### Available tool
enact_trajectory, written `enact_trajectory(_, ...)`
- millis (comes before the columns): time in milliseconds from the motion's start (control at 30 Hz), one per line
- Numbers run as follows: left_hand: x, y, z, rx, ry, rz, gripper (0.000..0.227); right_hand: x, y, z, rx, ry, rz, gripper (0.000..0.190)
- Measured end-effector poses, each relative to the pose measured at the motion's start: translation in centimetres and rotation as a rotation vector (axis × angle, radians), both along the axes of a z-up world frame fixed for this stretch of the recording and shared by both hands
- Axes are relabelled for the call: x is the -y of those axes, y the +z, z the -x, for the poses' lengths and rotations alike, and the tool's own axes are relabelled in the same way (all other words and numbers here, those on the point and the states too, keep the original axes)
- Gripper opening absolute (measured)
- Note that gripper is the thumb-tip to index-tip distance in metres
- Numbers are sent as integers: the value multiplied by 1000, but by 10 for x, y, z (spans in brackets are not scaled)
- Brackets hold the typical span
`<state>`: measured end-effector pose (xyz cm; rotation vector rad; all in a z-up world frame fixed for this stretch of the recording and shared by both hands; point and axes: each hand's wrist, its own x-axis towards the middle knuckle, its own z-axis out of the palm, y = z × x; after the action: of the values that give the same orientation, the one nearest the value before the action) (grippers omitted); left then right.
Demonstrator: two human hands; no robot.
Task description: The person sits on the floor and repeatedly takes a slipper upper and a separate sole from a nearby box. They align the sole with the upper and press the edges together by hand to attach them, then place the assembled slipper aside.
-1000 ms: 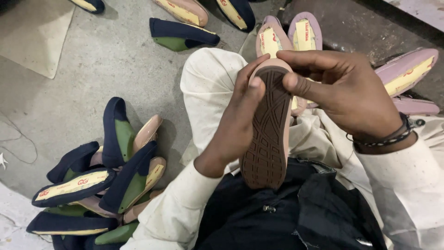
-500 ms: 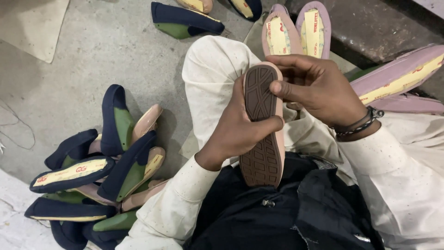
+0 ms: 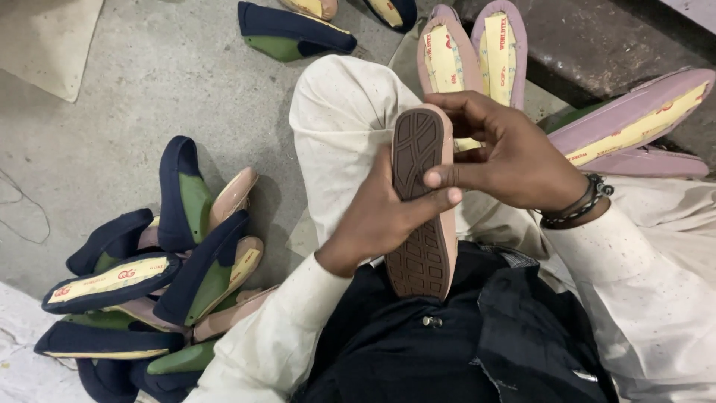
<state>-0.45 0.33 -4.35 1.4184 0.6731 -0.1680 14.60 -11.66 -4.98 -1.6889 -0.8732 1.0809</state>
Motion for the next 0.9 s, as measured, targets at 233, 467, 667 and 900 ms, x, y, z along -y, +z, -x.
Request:
enact_trajectory(233,25,-12,36,81,143,137,82,-4,-4,9,59,-13,224,106)
enact_trajectory(467,16,-21,16,-104,469,445,65,9,4,42,342,-256,94,61)
enact_trajectory(667,23,-14,15,363,434,471,73,52,26,73,365,-61,-40,92)
enact_trajectory(900,49,-14,25,134,549,399,82,78,-3,90,458,-85,18,68)
